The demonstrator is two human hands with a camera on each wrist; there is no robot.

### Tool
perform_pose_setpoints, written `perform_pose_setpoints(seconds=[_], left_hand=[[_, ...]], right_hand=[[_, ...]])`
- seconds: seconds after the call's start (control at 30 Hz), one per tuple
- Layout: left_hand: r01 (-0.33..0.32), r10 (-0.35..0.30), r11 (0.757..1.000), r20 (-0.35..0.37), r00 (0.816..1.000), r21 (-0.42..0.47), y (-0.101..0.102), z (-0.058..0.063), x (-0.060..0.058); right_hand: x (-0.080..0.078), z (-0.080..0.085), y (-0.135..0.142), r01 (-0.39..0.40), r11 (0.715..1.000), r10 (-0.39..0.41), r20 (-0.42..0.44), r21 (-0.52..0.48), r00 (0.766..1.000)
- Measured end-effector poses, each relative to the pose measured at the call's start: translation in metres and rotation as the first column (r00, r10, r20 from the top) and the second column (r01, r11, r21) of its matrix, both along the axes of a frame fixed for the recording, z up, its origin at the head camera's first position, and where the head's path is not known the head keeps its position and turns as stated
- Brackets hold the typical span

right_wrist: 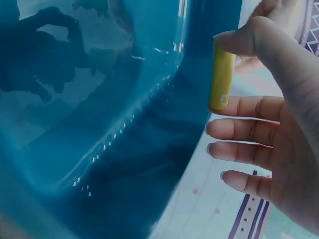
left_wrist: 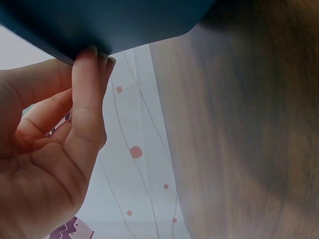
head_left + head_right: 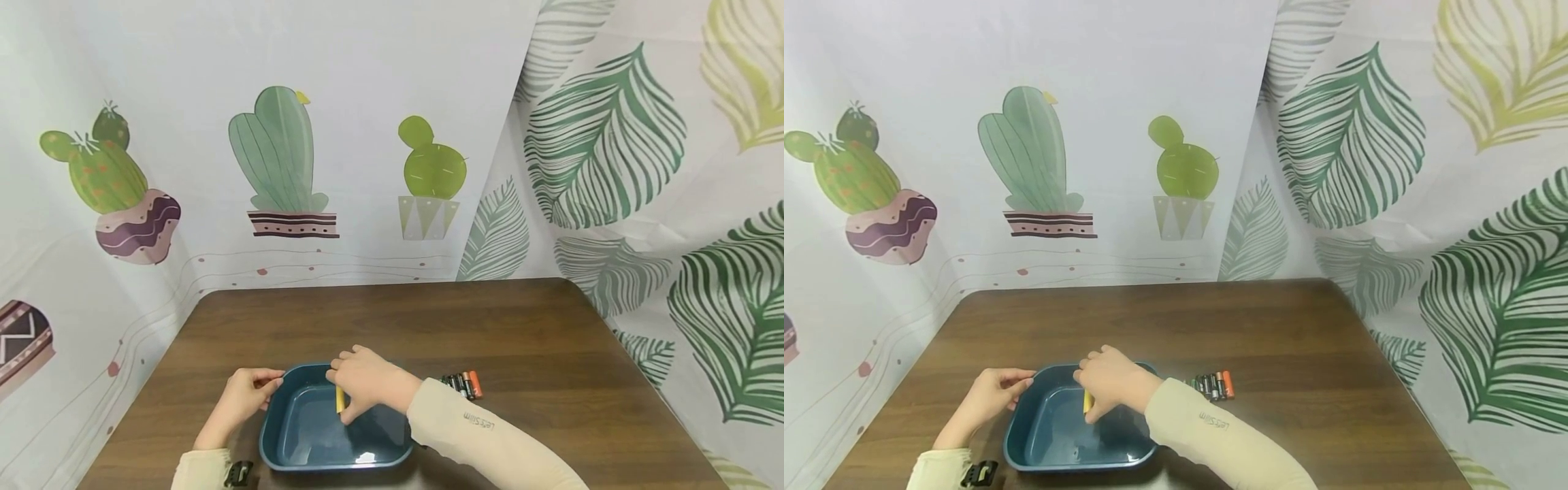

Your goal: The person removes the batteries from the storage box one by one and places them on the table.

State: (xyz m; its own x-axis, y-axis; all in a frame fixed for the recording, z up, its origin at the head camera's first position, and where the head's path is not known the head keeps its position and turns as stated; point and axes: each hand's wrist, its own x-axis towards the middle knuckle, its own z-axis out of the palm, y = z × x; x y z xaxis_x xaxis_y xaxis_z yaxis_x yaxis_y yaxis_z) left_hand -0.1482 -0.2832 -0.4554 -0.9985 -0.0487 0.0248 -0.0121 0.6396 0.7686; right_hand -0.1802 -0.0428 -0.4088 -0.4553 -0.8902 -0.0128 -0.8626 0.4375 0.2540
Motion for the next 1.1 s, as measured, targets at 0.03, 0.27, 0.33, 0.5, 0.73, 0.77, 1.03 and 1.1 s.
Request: perform_pose_setpoints(seconds=[0.03, 0.27, 0.33, 0.5, 0.73, 0.77, 1.03, 1.1], left_hand=[[0.000, 0.000, 1.000, 0.002, 1.000, -0.001, 0.000, 0.000, 0.000], [-0.002, 0.002, 1.000, -0.002, 1.000, 0.007, 0.000, 0.001, 0.000], [-0.003, 0.003, 1.000, -0.002, 1.000, 0.008, 0.000, 0.001, 0.000], [-0.008, 0.008, 1.000, 0.002, 1.000, 0.005, 0.000, 0.000, 0.000], [-0.011, 0.011, 1.000, 0.000, 1.000, -0.001, -0.001, -0.001, 0.000], [-0.011, 0.011, 1.000, -0.001, 1.000, -0.001, -0.001, -0.001, 0.000], [-0.008, 0.008, 1.000, 0.001, 1.000, -0.004, -0.001, -0.002, -0.001], [-0.007, 0.007, 1.000, 0.001, 1.000, -0.007, -0.001, -0.002, -0.001]], right_hand=[[-0.001, 0.001, 0.003, 0.004, 1.000, -0.004, 0.003, -0.007, 1.000], [-0.005, 0.009, 0.028, 0.046, 0.997, -0.045, 0.026, -0.062, 0.999], [-0.006, 0.011, 0.035, 0.054, 0.995, -0.051, 0.034, -0.083, 0.998], [-0.010, 0.013, 0.057, 0.064, 0.987, -0.060, 0.026, -0.149, 0.998], [-0.019, 0.009, 0.090, 0.097, 0.967, -0.095, 0.021, -0.234, 0.995], [-0.021, 0.008, 0.095, 0.107, 0.964, -0.104, 0.026, -0.244, 0.994], [-0.026, 0.007, 0.133, 0.175, 0.947, -0.168, 0.047, -0.269, 0.985], [-0.026, 0.008, 0.141, 0.188, 0.944, -0.180, 0.057, -0.271, 0.982]])
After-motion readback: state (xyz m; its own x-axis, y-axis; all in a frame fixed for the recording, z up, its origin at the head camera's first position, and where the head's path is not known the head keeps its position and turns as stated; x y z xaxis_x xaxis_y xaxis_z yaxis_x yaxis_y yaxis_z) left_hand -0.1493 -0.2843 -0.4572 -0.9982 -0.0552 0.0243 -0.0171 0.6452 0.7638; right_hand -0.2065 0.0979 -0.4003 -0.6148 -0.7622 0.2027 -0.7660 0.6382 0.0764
